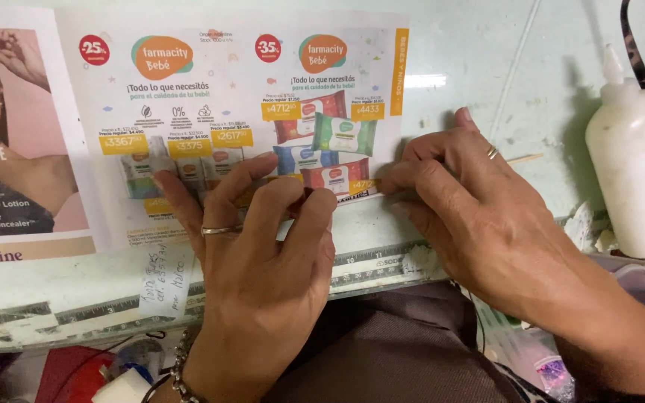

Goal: Rolling a magazine page around a thin wooden stick to create a paper tube for crafting

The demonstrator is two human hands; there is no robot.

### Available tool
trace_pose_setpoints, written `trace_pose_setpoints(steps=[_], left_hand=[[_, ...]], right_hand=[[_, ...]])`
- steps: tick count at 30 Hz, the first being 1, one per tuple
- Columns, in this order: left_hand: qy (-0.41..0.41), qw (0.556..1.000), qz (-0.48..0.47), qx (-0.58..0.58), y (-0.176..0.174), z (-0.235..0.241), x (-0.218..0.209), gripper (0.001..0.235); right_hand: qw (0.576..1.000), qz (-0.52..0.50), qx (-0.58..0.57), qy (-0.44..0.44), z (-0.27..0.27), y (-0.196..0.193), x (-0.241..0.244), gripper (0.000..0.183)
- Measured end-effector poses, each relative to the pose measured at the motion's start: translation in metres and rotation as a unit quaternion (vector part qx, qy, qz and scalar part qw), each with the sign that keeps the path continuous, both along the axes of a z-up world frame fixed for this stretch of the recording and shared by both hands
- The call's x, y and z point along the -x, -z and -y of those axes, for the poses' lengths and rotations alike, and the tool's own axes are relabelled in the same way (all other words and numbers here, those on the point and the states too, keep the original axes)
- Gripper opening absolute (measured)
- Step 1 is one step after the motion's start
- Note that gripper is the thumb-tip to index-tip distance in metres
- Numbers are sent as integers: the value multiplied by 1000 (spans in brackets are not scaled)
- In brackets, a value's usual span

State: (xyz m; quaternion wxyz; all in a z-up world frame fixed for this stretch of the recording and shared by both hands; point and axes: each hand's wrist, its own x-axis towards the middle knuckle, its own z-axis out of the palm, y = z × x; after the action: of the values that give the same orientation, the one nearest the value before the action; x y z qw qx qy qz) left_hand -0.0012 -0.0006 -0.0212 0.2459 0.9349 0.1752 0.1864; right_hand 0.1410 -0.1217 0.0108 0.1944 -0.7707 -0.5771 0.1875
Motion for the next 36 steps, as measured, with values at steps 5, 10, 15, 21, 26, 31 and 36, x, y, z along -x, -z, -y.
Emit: trace_pose_setpoints(steps=[5,10,15,21,26,31,36], left_hand=[[1,1000,0,-3,1,0,1,19],[-4,1000,8,-18,3,1,1,19],[-8,1000,9,-28,3,1,0,14],[-21,999,26,-30,2,1,-2,14],[-11,999,19,-24,3,1,0,14],[-5,1000,12,-19,3,0,2,16],[-5,1000,17,-25,3,0,0,15]], right_hand=[[1000,17,-22,1,1,9,1,15],[999,17,-34,-1,2,13,-2,12],[991,132,-24,-10,6,17,-3,11],[987,151,21,-44,17,16,-13,20],[992,112,35,-41,13,6,-14,21],[990,136,-16,-36,3,13,0,23],[987,156,-43,-6,-2,24,5,5]])
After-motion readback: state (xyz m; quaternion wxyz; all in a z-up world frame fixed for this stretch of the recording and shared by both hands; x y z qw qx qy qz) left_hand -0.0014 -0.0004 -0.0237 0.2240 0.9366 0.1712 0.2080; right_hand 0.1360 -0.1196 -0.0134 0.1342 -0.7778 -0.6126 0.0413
